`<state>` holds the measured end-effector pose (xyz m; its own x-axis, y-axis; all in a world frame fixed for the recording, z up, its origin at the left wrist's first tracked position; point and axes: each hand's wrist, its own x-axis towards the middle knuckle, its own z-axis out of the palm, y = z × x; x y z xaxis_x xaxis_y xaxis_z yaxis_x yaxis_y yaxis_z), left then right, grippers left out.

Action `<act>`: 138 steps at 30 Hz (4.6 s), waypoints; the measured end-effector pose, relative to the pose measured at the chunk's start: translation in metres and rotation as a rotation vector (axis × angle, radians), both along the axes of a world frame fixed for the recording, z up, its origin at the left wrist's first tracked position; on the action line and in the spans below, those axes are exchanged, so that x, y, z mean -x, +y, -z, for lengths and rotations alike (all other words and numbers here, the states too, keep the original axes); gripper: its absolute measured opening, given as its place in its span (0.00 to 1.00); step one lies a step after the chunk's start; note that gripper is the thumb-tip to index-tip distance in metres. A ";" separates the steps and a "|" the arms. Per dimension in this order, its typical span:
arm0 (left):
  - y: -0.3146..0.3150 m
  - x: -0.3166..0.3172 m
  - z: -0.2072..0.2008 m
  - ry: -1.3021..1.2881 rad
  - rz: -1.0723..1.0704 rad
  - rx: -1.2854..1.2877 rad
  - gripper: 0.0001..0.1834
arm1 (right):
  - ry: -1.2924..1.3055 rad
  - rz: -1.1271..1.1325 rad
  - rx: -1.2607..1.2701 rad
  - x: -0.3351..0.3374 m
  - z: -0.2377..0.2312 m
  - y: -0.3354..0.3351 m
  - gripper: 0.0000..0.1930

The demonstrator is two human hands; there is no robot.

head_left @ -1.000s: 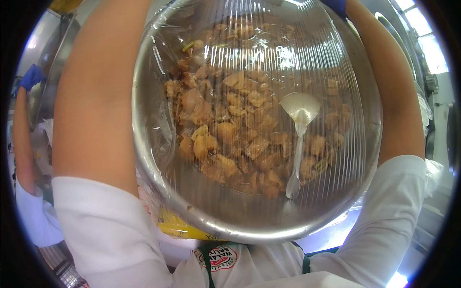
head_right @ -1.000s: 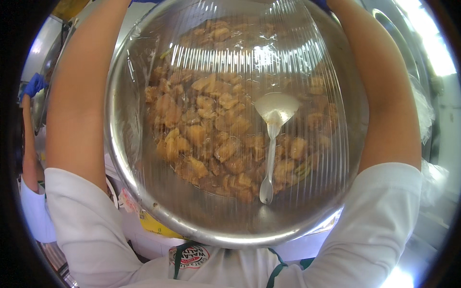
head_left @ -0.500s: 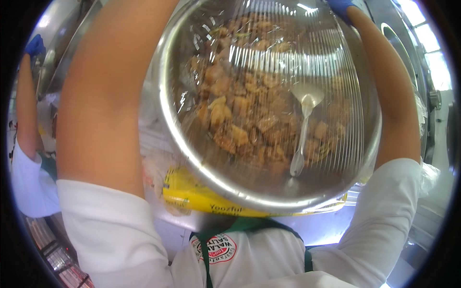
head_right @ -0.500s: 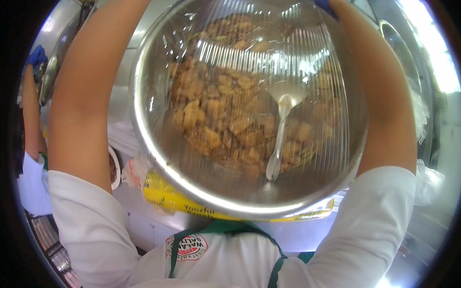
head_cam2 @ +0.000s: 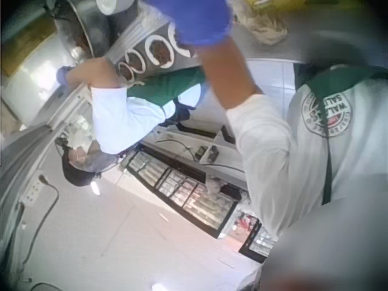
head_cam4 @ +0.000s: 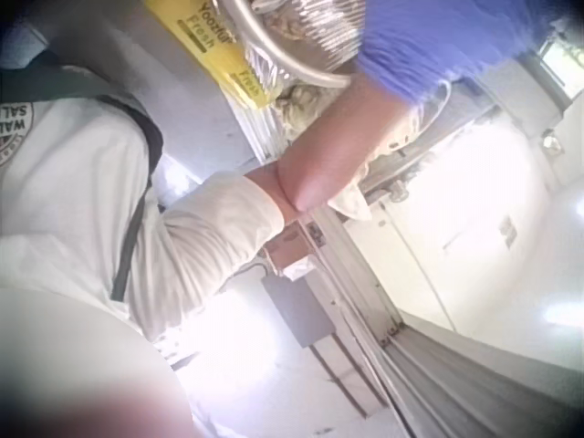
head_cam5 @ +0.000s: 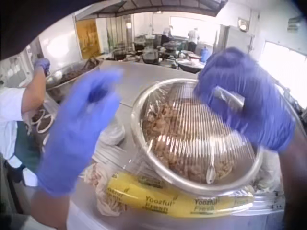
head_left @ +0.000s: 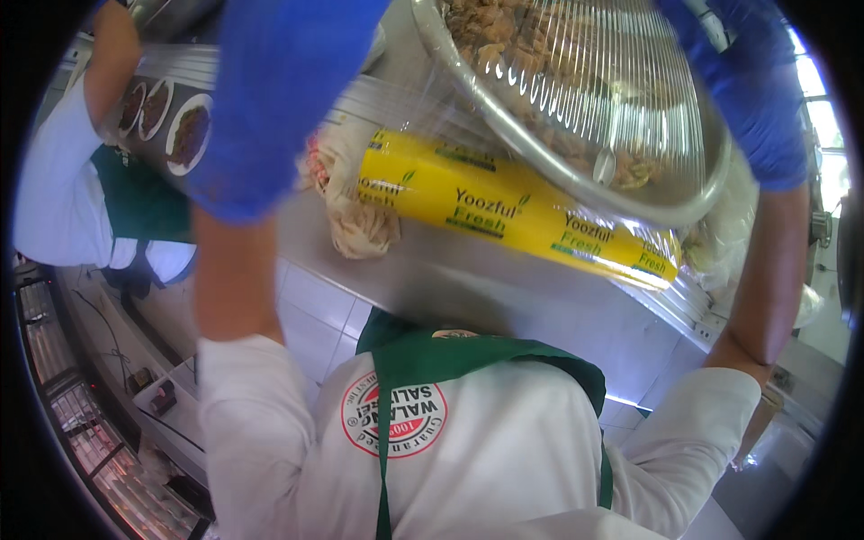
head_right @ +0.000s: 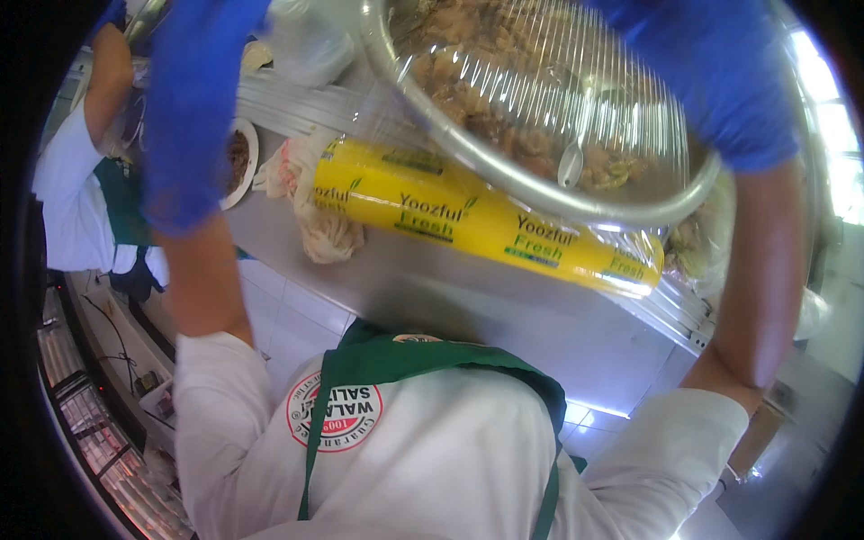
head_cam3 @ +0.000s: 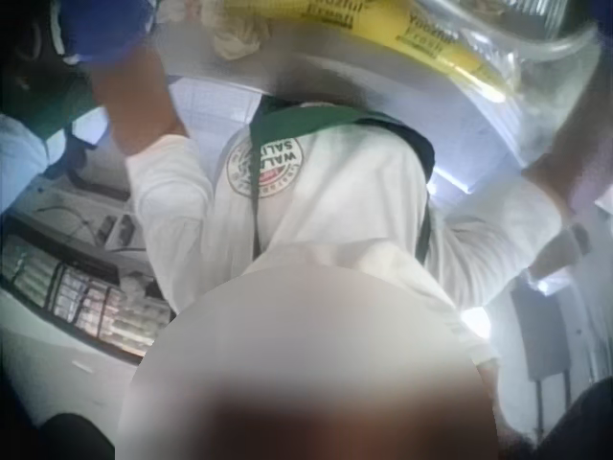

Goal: The person scoops a white granular substance from a green bin into a plastic bag using a yellow scoop, then places the bag on a shelf. The person then covers a large metal bowl containing cooked food with plastic wrap, smoothing it over the surface.

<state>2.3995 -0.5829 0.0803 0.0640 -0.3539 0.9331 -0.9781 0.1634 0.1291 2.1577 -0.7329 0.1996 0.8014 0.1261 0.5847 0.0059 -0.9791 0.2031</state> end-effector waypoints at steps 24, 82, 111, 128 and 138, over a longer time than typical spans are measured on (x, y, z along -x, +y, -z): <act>0.129 0.149 0.100 1.428 0.024 -0.321 0.34 | 0.801 -0.207 -0.121 -0.084 0.128 0.102 0.15; 0.130 0.160 0.114 1.322 -0.057 -0.114 0.20 | 0.756 -0.018 -0.063 -0.077 0.158 0.133 0.06; 0.142 0.171 0.102 1.363 0.118 -0.214 0.13 | 1.001 -0.237 0.126 -0.079 0.125 0.105 0.06; 0.151 0.175 0.105 1.212 0.043 -0.280 0.11 | 1.331 -0.207 0.336 -0.087 0.082 0.113 0.10; 0.119 0.190 0.085 0.313 -0.447 -0.723 0.29 | 1.083 -0.112 0.240 -0.056 0.104 0.104 0.11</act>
